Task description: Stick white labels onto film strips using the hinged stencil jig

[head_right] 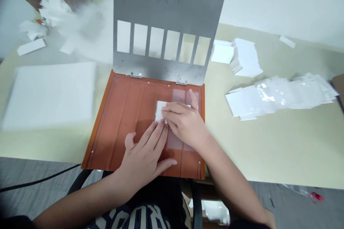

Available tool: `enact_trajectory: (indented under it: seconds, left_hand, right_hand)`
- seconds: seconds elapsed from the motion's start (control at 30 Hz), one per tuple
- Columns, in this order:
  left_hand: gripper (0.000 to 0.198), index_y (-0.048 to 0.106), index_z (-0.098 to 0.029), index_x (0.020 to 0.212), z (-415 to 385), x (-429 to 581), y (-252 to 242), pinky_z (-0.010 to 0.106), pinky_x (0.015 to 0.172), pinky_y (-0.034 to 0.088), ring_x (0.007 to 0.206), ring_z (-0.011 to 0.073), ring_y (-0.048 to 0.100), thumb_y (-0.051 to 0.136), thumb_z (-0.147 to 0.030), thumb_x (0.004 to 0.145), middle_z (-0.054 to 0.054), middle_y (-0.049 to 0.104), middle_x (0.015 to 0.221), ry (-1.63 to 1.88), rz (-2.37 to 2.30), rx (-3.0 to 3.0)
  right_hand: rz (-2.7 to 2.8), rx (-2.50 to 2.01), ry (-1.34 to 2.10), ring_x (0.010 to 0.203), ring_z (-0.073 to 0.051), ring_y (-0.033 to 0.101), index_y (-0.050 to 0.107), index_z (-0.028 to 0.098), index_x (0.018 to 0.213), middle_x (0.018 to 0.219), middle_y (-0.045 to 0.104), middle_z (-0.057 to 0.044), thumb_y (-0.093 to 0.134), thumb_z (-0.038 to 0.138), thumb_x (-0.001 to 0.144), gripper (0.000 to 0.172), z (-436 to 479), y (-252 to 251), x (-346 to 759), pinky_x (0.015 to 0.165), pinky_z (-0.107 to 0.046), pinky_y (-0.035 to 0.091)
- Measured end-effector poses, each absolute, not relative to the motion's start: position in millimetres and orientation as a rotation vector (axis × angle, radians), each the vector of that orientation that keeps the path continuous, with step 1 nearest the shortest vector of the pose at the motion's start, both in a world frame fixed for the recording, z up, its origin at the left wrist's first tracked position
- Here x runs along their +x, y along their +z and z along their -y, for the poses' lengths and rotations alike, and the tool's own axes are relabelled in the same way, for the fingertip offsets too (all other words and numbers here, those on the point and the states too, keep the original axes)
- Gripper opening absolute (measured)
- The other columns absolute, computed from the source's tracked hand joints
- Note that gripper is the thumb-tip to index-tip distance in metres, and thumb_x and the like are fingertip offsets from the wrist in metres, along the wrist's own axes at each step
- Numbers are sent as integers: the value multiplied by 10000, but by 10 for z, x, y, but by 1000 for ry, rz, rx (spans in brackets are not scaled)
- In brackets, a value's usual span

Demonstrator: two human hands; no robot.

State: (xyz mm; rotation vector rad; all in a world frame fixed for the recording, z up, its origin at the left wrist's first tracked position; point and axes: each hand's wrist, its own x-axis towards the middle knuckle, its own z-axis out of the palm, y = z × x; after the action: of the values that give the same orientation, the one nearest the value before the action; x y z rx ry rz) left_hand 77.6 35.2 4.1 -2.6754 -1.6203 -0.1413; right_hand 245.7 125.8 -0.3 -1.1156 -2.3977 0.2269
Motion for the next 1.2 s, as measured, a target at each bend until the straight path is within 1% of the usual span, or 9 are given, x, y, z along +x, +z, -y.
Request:
enact_trajectory:
  seconds: [0.23,0.4,0.5,0.67,0.83,1.0,1.07,1.2]
  left_hand:
    - [675,487,-181,1430,-355,771,46,444,931,414,1381,238,418,196,-605,993,31,421,1535,-120,1621,-2688]
    - [685,477,-177,1438,-360,773,34,449,932,417,1395,246,399,215,-619,985,35,398,1550,-109,1616,-2690]
    - [684,476,-181,1439,-359,772,44,447,926,426,1391,244,401,245,-629,977,25,410,1544,-109,1619,-2686]
    - [695,470,-175,1442,-355,766,60,450,925,434,1390,237,398,268,-641,968,24,409,1547,-107,1614,-2684]
    - [696,469,-180,1442,-352,765,55,456,930,432,1399,247,389,277,-647,964,25,402,1550,-104,1627,-2690]
    - [671,492,-167,1424,-360,772,51,458,930,430,1378,247,420,277,-620,979,43,424,1533,-122,1630,-2709]
    - [667,493,-161,1422,-366,774,46,459,934,428,1376,248,425,267,-612,985,48,419,1534,-130,1636,-2717]
    - [673,478,-149,1432,-374,773,47,466,944,430,1372,250,432,248,-603,992,55,427,1532,-123,1657,-2749]
  right_hand:
    - [2398,-1128,285,993,-179,699,716,238,958,1010,762,21,515,158,957,216,-1262,4,2462,1212,-496,87]
    - [2427,-1120,296,1035,-205,685,711,222,968,1033,766,3,515,152,957,209,-1273,15,2466,1164,-488,162]
    - [2441,-1121,298,1054,-212,679,707,215,990,1058,764,-4,509,142,960,214,-1276,21,2471,1119,-485,203]
    - [2442,-1127,299,1048,-218,681,707,216,997,1061,763,-9,509,143,961,214,-1283,22,2472,1067,-493,243]
    - [2470,-1111,276,1045,-212,681,707,219,942,1058,763,-4,509,121,944,221,-1274,58,2470,1070,-474,278]
    - [2486,-1053,317,1088,-233,663,689,214,853,1093,752,-10,540,151,890,166,-1252,86,2510,1034,-457,339]
    - [2477,-1051,360,1091,-238,654,688,221,894,1083,752,-17,526,168,883,171,-1254,80,2511,1021,-463,340]
    - [2493,-1130,367,1064,-237,628,695,235,1065,1107,726,-47,427,153,929,312,-1265,60,2452,1017,-513,274]
